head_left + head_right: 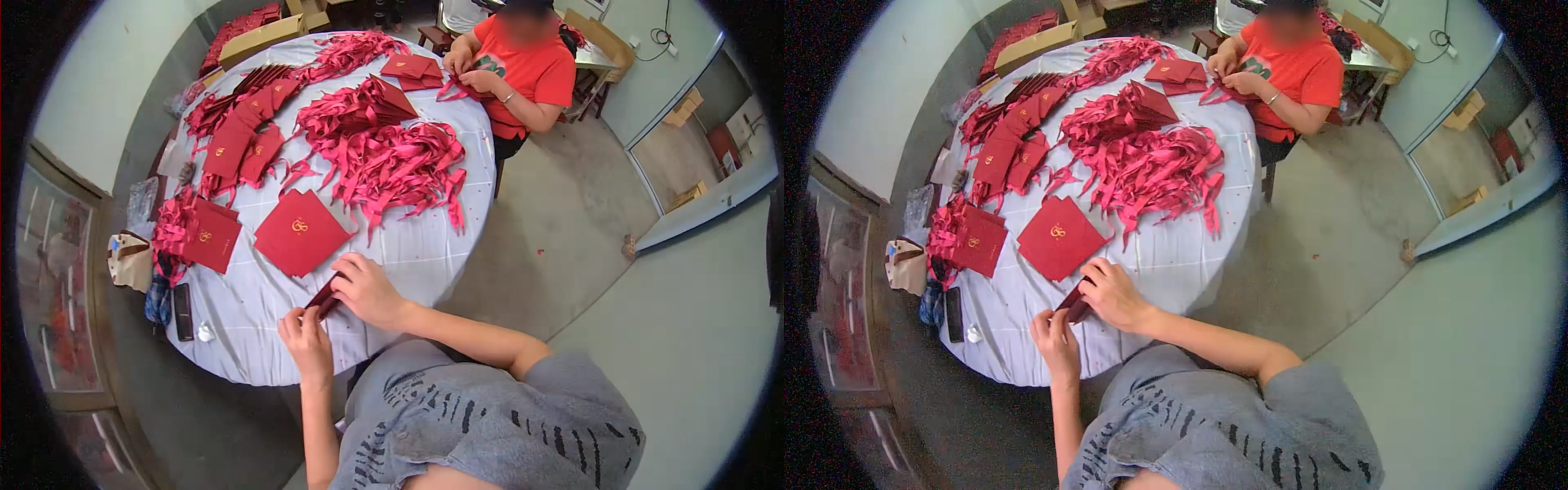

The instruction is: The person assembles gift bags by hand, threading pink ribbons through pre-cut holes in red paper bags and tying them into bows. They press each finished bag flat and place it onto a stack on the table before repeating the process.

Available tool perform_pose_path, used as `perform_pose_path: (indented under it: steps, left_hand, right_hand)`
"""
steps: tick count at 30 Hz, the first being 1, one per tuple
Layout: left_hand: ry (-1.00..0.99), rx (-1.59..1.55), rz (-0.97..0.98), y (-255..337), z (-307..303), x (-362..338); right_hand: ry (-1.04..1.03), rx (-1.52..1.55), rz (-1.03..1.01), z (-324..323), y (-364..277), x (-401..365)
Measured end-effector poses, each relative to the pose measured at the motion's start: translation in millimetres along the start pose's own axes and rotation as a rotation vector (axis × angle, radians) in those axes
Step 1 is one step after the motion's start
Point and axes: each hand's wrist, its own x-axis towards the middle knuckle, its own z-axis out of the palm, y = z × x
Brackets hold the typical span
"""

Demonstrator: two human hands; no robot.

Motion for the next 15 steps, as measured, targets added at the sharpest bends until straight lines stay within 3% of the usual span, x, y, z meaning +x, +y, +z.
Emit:
perform_pose_path:
  steps: [6,11,13,15]
  left_hand:
    - [-0.018,0.014,-0.087,11,2,0]
    - [-0.046,0.096,-0.032,16,0,6]
    - [-0.046,0.126,-0.021,15,-4,9]
    - [-0.086,0.116,-0.059,16,-6,8]
  right_hand:
    - [-0.016,0.043,-0.077,2,11,-2]
    - [-0.059,0.197,-0.085,-13,15,-3]
    - [-0.033,0.502,0.05,-23,23,-3]
    - [0.093,0.443,0.105,-36,44,4]
